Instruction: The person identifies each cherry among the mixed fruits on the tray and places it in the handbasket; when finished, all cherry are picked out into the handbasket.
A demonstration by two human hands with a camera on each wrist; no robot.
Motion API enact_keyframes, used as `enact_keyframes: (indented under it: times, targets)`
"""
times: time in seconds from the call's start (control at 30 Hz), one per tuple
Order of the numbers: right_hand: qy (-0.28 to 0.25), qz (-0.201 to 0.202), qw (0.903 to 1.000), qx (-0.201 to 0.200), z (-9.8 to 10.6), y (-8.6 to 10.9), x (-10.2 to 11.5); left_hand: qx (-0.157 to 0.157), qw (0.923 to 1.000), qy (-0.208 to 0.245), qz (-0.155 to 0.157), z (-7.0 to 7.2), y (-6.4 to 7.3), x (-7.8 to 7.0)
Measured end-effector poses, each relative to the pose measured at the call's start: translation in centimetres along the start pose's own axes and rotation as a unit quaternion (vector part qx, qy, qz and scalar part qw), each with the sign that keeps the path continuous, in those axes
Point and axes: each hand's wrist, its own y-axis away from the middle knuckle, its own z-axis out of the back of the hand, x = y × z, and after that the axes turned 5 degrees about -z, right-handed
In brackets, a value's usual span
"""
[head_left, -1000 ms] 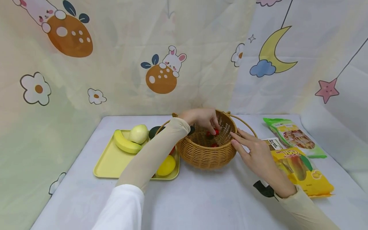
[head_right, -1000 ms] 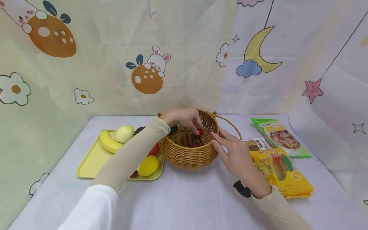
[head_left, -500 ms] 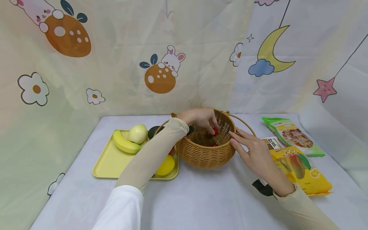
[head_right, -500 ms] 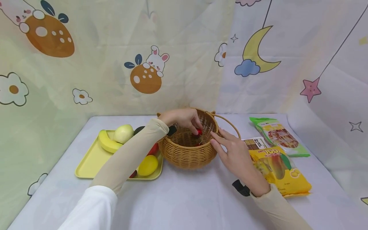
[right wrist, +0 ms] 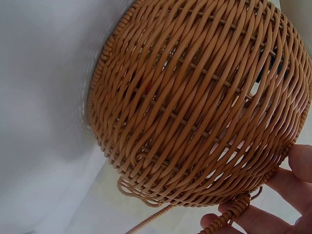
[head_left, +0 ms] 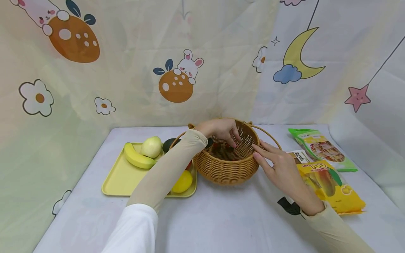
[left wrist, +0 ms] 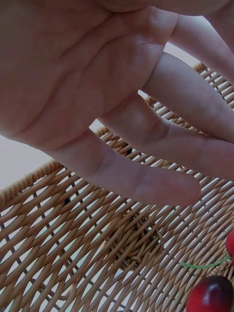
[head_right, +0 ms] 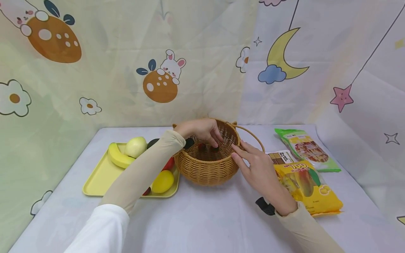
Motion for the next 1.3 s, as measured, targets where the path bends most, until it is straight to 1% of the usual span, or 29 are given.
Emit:
enact_keyframes:
  times: [0.17,0.3,0.43,0.53,0.6,0.7,0.77,0.87,1.0,1.1,1.17,1.23,1.3]
  targets:
    - [0.000,-0.002,1.0000,0.001,0.0,0.0,-0.1,-0.004,1.0000,-0.002,-0.006,0.0,0.0,0.1]
    - [0.002,-0.004,1.0000,0.004,0.0,0.0,-0.1,-0.011,0.9999,0.010,-0.008,0.1,0.2,0.2]
    - [0.004,-0.003,1.0000,0.004,0.1,0.0,-0.1,-0.017,0.9994,0.020,-0.021,0.1,0.2,0.1]
    - [0.004,-0.004,1.0000,0.006,0.2,0.0,0.0,-0.025,0.9988,0.027,-0.032,0.4,0.2,0.1]
    - [0.004,-0.004,1.0000,0.008,0.2,0.0,0.0,-0.037,0.9979,0.037,-0.039,0.9,0.3,0.1]
    - [0.003,-0.002,1.0000,0.009,0.2,0.0,0.1,-0.069,0.9946,0.063,-0.046,1.9,1.0,-0.1]
    - [0.002,0.001,1.0000,0.006,0.2,0.0,0.0,-0.095,0.9909,0.078,-0.056,2.7,1.9,-0.4]
    - [0.001,0.002,1.0000,0.004,0.2,-0.1,0.0,-0.129,0.9858,0.083,-0.069,3.7,3.4,-0.8]
    - [0.002,-0.001,1.0000,0.001,0.3,-0.1,-0.1,-0.162,0.9811,0.077,-0.074,4.2,5.9,-0.7]
    - [0.005,-0.003,1.0000,0.002,0.3,0.0,-0.1,-0.187,0.9774,0.073,-0.064,3.9,8.1,0.0]
    - [0.006,-0.003,1.0000,0.003,0.3,0.0,0.0,-0.206,0.9752,0.063,-0.051,3.5,9.8,0.7]
    - [0.007,-0.001,1.0000,0.004,0.3,0.0,0.0,-0.226,0.9719,0.059,-0.033,2.9,11.6,1.4]
    - [0.008,0.000,1.0000,0.004,0.3,0.1,0.0,-0.241,0.9683,0.067,-0.012,2.3,13.5,2.2]
